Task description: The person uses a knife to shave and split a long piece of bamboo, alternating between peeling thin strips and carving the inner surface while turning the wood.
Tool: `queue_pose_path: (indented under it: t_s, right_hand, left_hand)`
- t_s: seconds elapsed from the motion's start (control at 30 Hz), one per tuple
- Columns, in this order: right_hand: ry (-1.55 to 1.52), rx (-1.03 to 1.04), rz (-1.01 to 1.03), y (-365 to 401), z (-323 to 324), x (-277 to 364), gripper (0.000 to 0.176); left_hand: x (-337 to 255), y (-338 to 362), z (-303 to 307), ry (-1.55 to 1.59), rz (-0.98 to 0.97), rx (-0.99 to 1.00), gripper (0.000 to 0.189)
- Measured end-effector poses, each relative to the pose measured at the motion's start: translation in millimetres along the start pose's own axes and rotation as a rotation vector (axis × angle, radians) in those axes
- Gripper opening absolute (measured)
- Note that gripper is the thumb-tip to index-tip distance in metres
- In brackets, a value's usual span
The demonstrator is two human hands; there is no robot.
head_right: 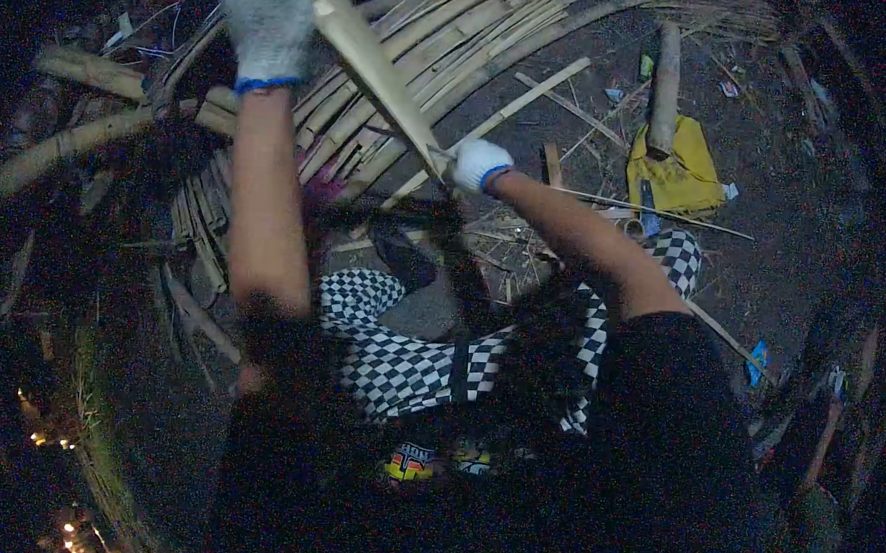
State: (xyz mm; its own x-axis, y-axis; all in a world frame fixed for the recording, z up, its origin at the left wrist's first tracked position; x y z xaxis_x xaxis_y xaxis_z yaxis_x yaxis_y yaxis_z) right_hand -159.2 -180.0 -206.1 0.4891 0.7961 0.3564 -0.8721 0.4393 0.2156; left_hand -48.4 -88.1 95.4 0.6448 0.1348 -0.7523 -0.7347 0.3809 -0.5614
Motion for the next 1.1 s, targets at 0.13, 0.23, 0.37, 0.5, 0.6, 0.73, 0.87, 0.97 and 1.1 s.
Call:
queue_pose_path:
  t_s: [0.13,0.23,0.37,0.5,0.6,0.73,0.87,0.97,1.1]
  right_hand:
    - [0.004,0.171,0.137,-9,-1,18,0.048]
    - [-0.111,0.039,0.057,11,8,32,0.058]
    - [-0.203,0.067,0.058,17,-11,33,0.050]
    - [-0.241,0.011,0.135,2,-35,32,0.048]
    - [-0.294,0.037,0.097,-1,-37,42,0.047]
    - [-0.344,0.078,0.094,-7,-40,56,0.044]
    - [-0.378,0.076,0.118,-24,-69,62,0.039]
    - [-0.245,0.024,0.225,-30,-80,70,0.038]
    - [-0.434,-0.041,0.105,-42,-96,83,0.031]
  left_hand:
    - [-7,6,29,-0.070,-0.326,-0.023,0.038]
    - [54,-21,52,0.315,-0.391,0.063,0.028]
    - [42,4,74,-0.115,-0.676,0.010,0.026]
    - [41,25,94,-0.243,-0.402,-0.158,0.022]
    - [135,45,101,0.396,0.446,0.076,0.031]
    - [170,120,29,0.150,0.259,0.121,0.041]
    - [210,126,-3,0.447,0.376,-0.112,0.042]
    - [241,122,-8,0.249,0.493,-0.142,0.036]
    - [248,110,-12,0.324,0.342,-0.264,0.033]
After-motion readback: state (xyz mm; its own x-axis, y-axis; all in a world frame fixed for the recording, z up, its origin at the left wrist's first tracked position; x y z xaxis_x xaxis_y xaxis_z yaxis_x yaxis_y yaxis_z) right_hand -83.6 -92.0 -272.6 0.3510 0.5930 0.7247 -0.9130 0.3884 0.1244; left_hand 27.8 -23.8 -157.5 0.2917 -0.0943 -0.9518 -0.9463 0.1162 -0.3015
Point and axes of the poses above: each hand's wrist, its own y-axis away from the middle knuckle, its own z-axis out of the back of the hand, x = y × z, the point moved 2 cm from there along -y, towards the middle knuckle, and after that the axes turned 3 degrees about y, right-handed, at the moved point
